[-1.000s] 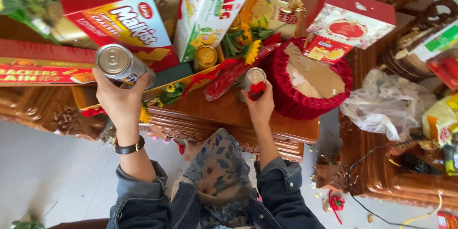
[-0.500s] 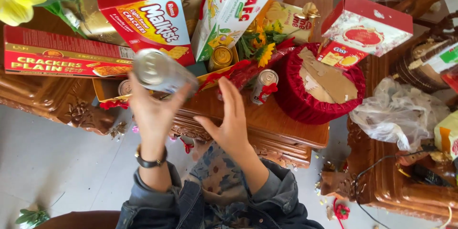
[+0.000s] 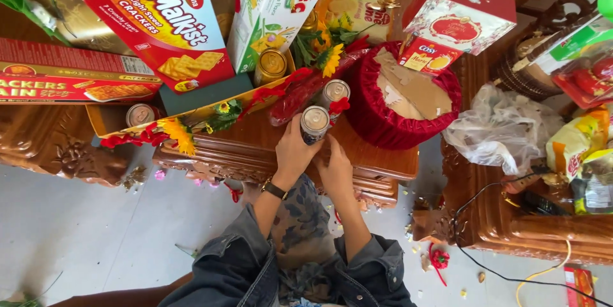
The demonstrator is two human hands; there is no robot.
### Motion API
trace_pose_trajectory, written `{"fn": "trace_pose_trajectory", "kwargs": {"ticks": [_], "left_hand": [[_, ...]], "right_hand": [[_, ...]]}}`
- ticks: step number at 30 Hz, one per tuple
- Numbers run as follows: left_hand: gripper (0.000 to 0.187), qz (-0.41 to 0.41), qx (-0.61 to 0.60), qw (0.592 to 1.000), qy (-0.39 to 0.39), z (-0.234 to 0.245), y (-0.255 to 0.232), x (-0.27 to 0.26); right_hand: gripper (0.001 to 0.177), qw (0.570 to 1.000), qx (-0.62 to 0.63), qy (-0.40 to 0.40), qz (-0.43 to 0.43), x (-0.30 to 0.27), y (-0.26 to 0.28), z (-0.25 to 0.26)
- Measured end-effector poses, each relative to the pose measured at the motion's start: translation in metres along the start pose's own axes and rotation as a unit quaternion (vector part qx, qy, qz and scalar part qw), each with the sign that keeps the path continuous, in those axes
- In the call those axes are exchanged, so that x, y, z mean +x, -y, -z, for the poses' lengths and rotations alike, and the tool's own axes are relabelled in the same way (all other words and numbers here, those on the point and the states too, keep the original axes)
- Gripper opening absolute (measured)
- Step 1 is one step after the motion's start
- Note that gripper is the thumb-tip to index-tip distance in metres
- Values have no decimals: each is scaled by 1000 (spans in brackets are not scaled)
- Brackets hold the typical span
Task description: The person arranges various food items and decorative flowers into a red gift basket. They place boxes of crackers, canned beverages, and a tin of biscuits into the basket, adjusting the placement of artificial sunflowers and other items to create a visually appealing arrangement.
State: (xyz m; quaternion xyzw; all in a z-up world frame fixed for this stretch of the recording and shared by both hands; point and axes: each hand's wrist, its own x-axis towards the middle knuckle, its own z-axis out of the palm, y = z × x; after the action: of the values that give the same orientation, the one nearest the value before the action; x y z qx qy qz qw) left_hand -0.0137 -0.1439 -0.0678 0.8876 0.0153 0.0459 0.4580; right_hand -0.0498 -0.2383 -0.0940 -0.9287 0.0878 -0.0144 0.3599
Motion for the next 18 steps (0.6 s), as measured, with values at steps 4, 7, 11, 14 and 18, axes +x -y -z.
{"fn": "trace_pose_trajectory", "kwargs": {"ticks": [4,7,11,14,18], "left_hand": [[63,-6,5,1000,-15,-6,12,14],[65,-13,2,1000,-12,-5,16,22],[67,-32,-14,999,-7,5,7,15],[65,-43,-50,997,-35,25,4,5],[24,-122,-129,949,-260,86,-9,-3]], "right_hand": [[56,1000,6,-1,6,-2,11,6],[54,1000,11,7,-10,1,12,9],[45,999,-9,-44,10,-3,16,22],[32,991,38,-120,53,-4,41,49],[29,949,169,-204,171,11,93,97]]}}
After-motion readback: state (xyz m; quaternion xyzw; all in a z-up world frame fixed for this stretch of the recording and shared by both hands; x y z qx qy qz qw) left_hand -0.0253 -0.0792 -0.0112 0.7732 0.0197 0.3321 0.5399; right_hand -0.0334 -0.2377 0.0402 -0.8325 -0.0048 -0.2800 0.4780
